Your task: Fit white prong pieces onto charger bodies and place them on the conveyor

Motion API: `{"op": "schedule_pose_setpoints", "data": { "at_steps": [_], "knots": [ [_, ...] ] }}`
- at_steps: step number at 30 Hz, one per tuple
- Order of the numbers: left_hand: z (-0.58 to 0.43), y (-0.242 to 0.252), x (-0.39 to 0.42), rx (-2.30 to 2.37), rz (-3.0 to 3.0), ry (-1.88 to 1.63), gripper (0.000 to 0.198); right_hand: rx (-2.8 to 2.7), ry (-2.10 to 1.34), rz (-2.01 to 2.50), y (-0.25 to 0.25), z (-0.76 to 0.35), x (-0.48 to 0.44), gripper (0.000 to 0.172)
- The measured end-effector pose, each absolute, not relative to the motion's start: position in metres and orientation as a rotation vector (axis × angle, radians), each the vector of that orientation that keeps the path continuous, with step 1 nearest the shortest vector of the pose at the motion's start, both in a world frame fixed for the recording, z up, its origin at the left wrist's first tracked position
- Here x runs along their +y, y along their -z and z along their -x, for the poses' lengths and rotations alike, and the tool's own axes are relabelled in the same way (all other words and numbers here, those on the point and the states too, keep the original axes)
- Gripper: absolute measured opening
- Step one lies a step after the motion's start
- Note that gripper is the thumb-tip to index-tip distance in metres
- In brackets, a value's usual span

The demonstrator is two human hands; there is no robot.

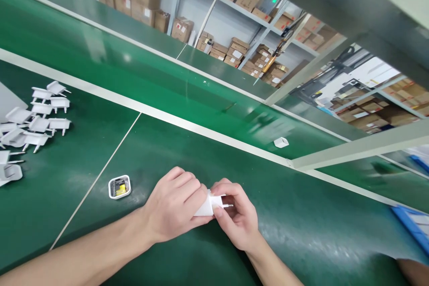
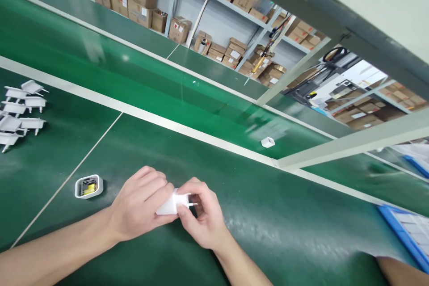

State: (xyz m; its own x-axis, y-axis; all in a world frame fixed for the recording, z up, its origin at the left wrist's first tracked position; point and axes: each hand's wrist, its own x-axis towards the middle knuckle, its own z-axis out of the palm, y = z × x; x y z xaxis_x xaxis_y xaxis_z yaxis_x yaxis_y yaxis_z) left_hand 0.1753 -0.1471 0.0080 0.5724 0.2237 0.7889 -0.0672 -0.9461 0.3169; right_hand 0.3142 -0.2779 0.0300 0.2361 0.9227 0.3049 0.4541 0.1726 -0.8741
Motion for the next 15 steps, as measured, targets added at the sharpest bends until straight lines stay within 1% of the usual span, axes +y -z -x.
{"op": "schedule_pose_setpoints", "data": {
  "at_steps": [8, 13, 15],
  "knots": [
    [-0.174, -0.005, -0.148, 0.152, -2.507, -1.329, 0.034, -1.433, -0.568, 1.504, -0.034, -0.316, -0.277, 0.016],
    [-0.171, -0.003, -0.150, 0.110, -2.488, -1.320, 0.032, -1.522, -0.463, 1.508, -0.034, -0.312, -0.278, 0.013],
    [-0.169, -0.004, -0.153, 0.085, -2.466, -1.287, 0.030, -1.529, -0.414, 1.490, -0.029, -0.306, -0.282, 0.017]
  ]
}}
